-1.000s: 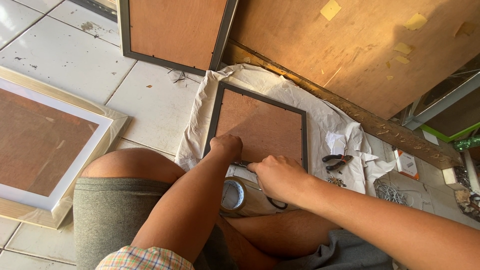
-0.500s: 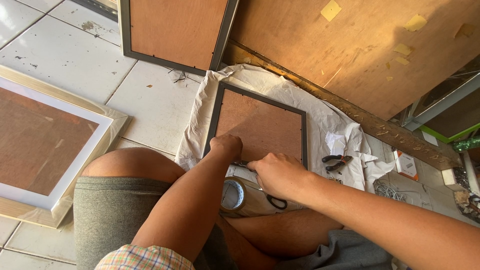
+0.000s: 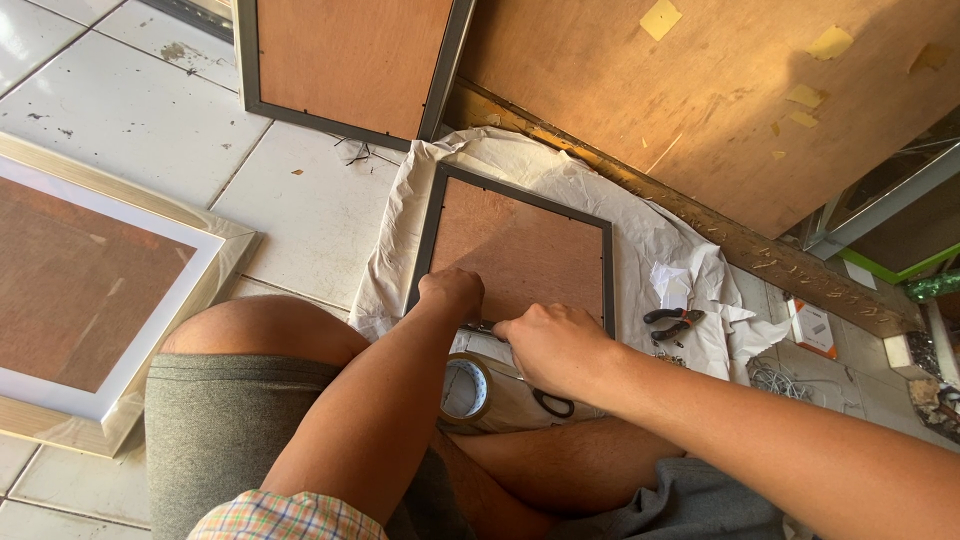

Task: The person sits on the floor and uses a screwdriver to attach metal brackets to the back of a picture frame. They then cut a length of wire and thread it through the brackets to create a hanging loop.

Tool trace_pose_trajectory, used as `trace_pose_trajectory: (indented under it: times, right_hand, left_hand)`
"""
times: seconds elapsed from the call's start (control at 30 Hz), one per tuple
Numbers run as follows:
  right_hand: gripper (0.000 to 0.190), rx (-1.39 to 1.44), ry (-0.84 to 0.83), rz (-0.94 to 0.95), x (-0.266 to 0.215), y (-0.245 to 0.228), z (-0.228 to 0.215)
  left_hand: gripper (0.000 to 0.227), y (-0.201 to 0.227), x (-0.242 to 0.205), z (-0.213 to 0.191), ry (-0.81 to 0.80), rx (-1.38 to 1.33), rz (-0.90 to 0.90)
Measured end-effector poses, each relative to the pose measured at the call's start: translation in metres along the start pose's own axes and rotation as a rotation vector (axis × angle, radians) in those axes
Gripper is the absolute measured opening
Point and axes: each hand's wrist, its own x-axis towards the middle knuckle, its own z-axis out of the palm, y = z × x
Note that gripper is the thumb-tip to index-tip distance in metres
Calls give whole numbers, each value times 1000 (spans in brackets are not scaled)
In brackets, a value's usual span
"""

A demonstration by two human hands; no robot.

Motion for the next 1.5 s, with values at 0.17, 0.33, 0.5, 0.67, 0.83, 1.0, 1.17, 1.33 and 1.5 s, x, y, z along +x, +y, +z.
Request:
trace_pose_trajectory:
  times: [0.17,0.33,0.5,0.67,0.83,1.0,1.17,1.33,1.5]
  right_hand:
    - [20,-227,101,-72,14,-1,44]
    - [16,-430,223,-131,41,-8,100]
    - [15,-561,273,-64,38,-16,93]
    - [9,-669,400,-214,37,-4,115]
    - [13,-585,409,-187,45,-3,108]
    - [11,-524,432,-156,50,7,92]
    - [15,-462,429,-130,42,22,84]
    - [16,-482,368,-19,26,58,97]
    - [25,-335,286,22,-12,67,75]
  left_hand:
    - [49,-1,4,4,-1,-4,1]
    - [48,0,-5,-1,13,-8,8]
    - [47,1,-6,-6,-6,-11,-5]
    - [42,0,1,2,-11,-3,-13]
    - [40,2,-16,-6,22,-15,-30]
    - [59,-22,-3,-17,490,-146,-604]
    - [55,-23,81,57,723,-409,-753]
    - [64,4,73,33,377,-725,-298]
    - [49,59,-35,-6,226,150,440]
